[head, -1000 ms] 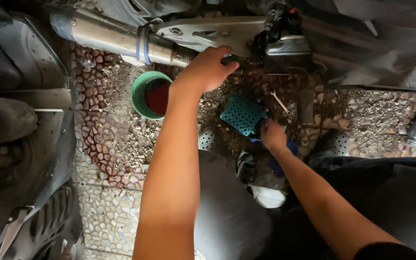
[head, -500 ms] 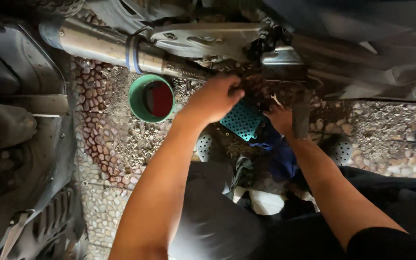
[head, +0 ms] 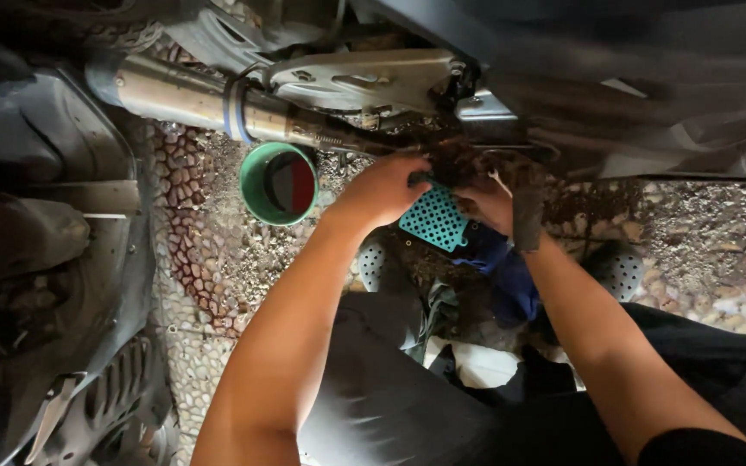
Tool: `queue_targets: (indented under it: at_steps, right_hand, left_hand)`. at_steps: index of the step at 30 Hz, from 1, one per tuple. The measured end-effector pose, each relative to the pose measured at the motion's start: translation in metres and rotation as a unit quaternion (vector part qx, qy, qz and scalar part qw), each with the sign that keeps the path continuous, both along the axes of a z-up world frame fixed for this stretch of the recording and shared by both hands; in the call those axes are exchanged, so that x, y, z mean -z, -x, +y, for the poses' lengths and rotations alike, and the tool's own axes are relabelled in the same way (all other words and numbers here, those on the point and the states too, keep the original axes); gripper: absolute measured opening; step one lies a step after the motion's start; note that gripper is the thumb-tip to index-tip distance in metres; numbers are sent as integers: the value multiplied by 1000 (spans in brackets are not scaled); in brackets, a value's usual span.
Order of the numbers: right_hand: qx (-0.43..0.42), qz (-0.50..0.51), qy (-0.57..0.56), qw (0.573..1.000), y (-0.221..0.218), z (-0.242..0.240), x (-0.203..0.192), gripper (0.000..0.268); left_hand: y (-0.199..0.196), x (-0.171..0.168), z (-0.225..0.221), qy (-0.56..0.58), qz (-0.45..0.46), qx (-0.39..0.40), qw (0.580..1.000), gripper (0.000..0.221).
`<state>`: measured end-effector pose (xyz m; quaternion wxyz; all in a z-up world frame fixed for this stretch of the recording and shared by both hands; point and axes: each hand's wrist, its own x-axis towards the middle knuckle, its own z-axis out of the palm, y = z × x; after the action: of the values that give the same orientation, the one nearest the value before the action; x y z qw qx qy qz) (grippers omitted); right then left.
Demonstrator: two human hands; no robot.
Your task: The person cleans the engine area of a motorcycle using a blue cloth and a green sponge. They wipe the engine casing and surrounding parts, then handle a small cylindrical metal part, possibly a filter or bolt, before placing it back.
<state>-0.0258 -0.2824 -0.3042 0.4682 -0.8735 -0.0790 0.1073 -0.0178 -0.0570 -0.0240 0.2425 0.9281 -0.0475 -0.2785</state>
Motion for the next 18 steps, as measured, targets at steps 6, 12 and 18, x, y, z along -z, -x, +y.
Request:
queue_targets:
  at_steps: [6, 12, 18]
  right_hand:
    - [-101, 558, -569, 595, -15, 15, -22, 18]
    - [-222, 450, -631, 592, -24, 14, -51, 9]
    - [-205, 456, -609, 616, -23, 8, -48, 15]
  left_hand:
    - [1, -11, -12, 10, -28, -1, 1000, 39]
    - [1, -4, -18, 98, -78, -9, 992, 32]
    - [2, -16, -28, 93, -65, 16, 993, 26]
